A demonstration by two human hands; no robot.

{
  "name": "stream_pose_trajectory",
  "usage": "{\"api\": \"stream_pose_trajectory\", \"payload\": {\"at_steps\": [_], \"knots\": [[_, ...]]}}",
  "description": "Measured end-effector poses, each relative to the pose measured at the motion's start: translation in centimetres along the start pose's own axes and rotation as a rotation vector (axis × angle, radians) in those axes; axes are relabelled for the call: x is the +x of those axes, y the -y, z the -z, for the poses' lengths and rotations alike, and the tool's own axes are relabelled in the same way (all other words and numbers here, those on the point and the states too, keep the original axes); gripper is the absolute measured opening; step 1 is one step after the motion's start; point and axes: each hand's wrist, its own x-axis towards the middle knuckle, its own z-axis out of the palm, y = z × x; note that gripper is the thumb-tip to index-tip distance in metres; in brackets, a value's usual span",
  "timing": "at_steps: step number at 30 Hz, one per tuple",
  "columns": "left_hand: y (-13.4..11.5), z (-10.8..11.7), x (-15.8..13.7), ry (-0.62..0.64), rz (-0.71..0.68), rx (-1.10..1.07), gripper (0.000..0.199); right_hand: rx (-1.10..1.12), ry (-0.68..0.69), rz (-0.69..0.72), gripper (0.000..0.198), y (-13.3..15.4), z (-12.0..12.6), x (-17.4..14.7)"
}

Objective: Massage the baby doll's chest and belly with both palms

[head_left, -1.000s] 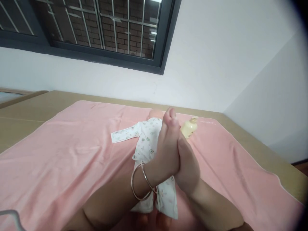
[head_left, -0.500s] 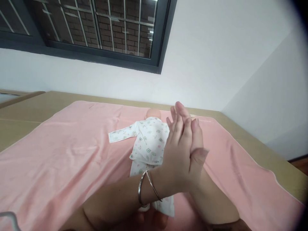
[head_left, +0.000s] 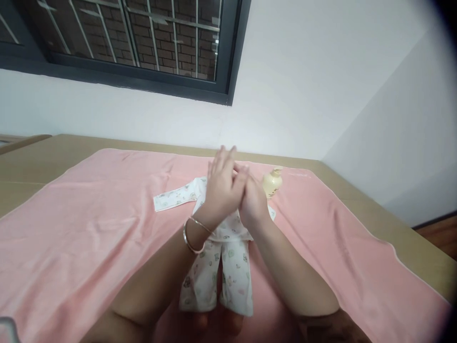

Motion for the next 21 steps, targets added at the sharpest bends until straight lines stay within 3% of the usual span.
{"api": "stream_pose_trajectory", "payload": {"at_steps": [4, 8, 11, 14, 18, 21], "knots": [[6.5, -0.6, 1.9, 0.015, 0.313, 0.173, 0.054, -0.059, -0.063, 0.037, 0.049, -2.6, -0.2, 0.6], [10.8, -1.8, 1.8, 0.081, 0.313, 0.117, 0.045, -0.52, 0.08, 0.07, 0.047, -6.8, -0.7, 1.2], [12.1, -2.7, 1.1, 0.039, 0.306, 0.014, 0.04, -0.737, 0.283, 0.087, 0.046, -9.5, -1.1, 1.5], [12.7, -3.1, 0.8, -0.005, 0.312, 0.041, 0.038, -0.736, 0.412, 0.119, 0.046, -11.3, -0.6, 1.9], [13.6, -2.8, 0.9, -0.033, 0.379, 0.066, 0.039, -0.71, 0.37, -0.038, 0.052, -12.4, 0.8, 2.6], [13.9, -2.4, 1.2, -0.065, 0.453, 0.005, 0.041, -0.816, 0.296, -0.159, 0.059, -11.8, 0.6, 2.4]]}}
